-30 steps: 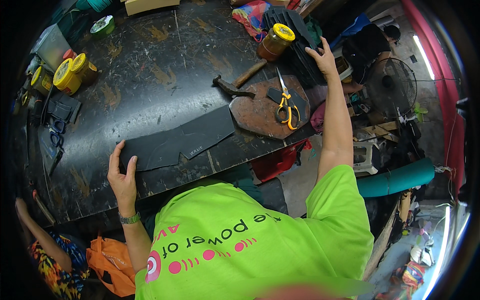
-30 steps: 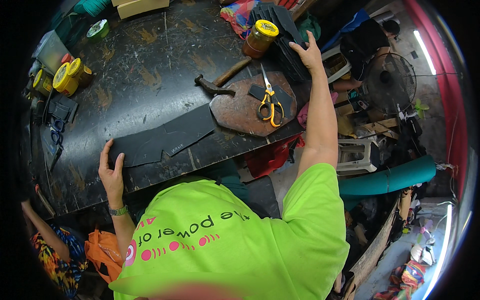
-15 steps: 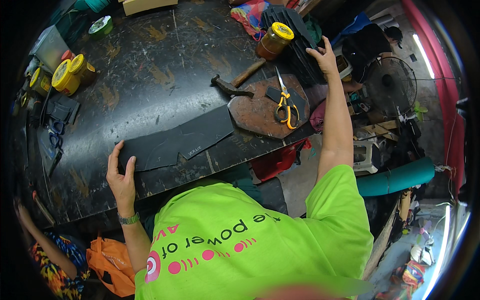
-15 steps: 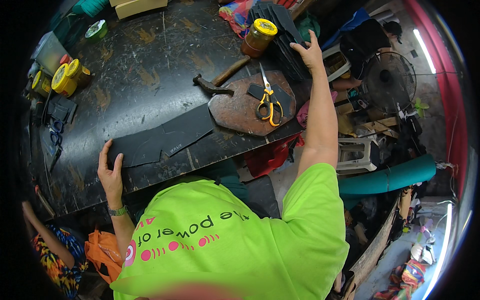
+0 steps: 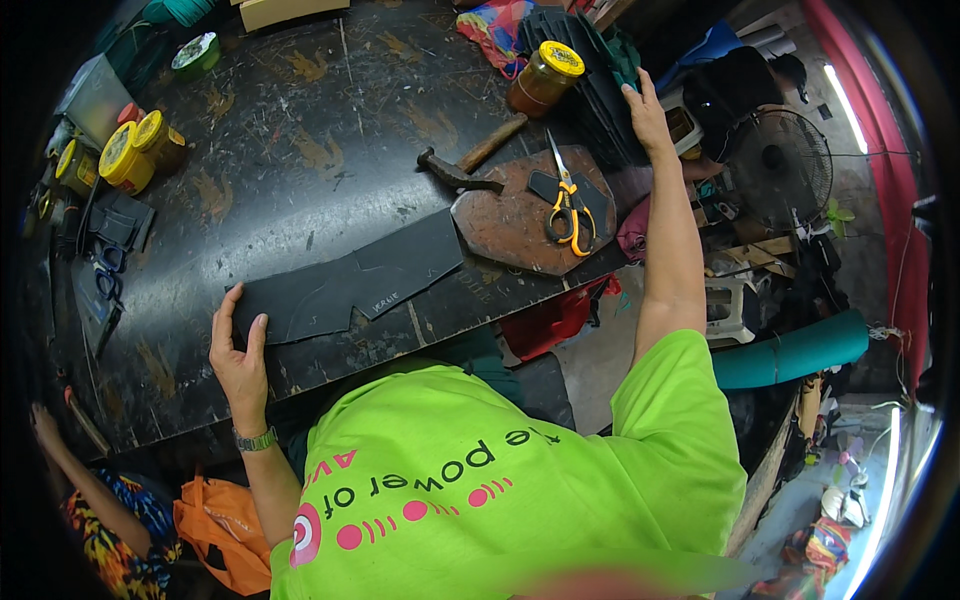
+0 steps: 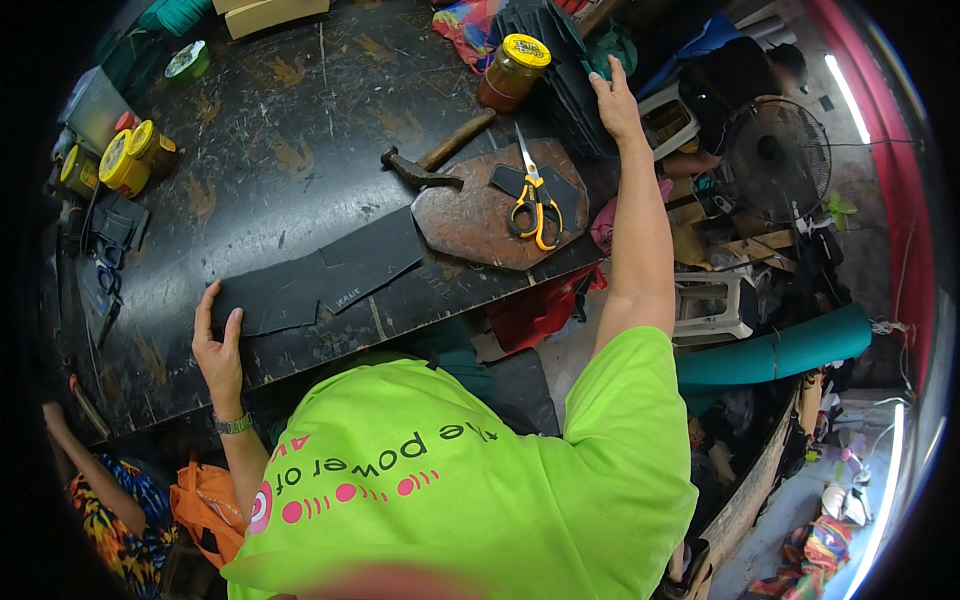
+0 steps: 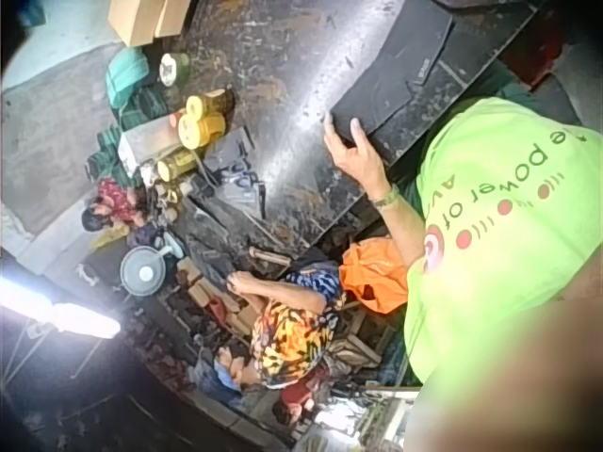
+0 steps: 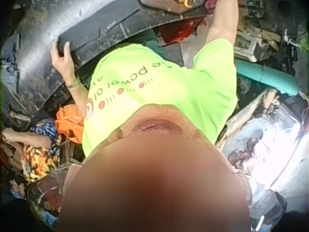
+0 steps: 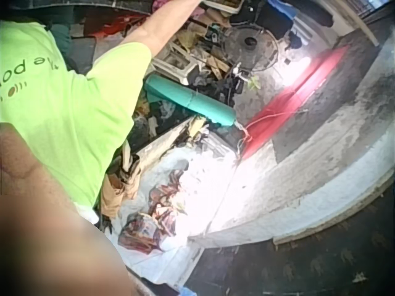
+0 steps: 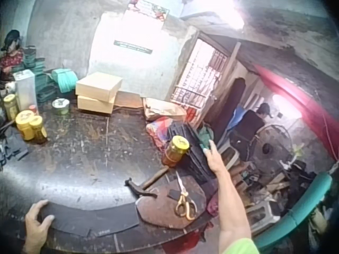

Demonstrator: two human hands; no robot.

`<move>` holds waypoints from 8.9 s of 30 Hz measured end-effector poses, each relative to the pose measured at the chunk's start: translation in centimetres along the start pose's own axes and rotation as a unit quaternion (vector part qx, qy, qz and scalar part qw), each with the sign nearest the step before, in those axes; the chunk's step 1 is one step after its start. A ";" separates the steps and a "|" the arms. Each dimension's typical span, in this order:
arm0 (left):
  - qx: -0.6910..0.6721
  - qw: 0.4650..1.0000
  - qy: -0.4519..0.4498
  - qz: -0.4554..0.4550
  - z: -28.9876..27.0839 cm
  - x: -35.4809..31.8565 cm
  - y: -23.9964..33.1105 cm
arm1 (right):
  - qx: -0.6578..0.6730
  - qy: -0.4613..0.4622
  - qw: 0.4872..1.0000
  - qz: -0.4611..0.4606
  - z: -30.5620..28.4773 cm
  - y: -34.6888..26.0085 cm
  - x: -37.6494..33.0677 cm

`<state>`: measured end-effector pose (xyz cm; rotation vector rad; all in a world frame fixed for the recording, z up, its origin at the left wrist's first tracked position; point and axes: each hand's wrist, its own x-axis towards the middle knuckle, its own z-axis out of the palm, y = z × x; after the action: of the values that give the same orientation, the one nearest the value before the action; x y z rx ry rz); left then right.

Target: The person aligns and stacks multiple black leather pieces on a workbench, then uses a hammer to tap the stacked pieces on a wooden block. The person handles the pieces one at a time, aligning edges and stacking them before hammering.

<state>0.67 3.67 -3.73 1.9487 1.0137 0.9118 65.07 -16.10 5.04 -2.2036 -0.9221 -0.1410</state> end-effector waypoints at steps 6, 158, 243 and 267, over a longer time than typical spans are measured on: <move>0.012 1.000 -0.002 0.004 -0.1 0.0 0.3 | -0.070 0.000 0.997 0.011 0.3 -1.1 -1.0; -0.633 0.703 0.272 -0.178 -6.9 -1.5 -6.6 | -0.102 -0.036 0.986 0.126 14.5 -17.9 -20.2; -0.181 0.983 -0.030 0.000 -3.8 0.8 2.6 | 0.558 -0.300 0.772 0.055 15.1 -23.4 -22.8; 0.122 0.992 -0.005 -0.007 -3.9 4.6 1.6 | 0.119 -0.286 0.950 -0.027 14.3 -25.8 -20.0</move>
<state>-0.04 8.07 0.54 2.1410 1.1780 0.7983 31.08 -5.77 2.65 -2.0173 -1.2335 0.5872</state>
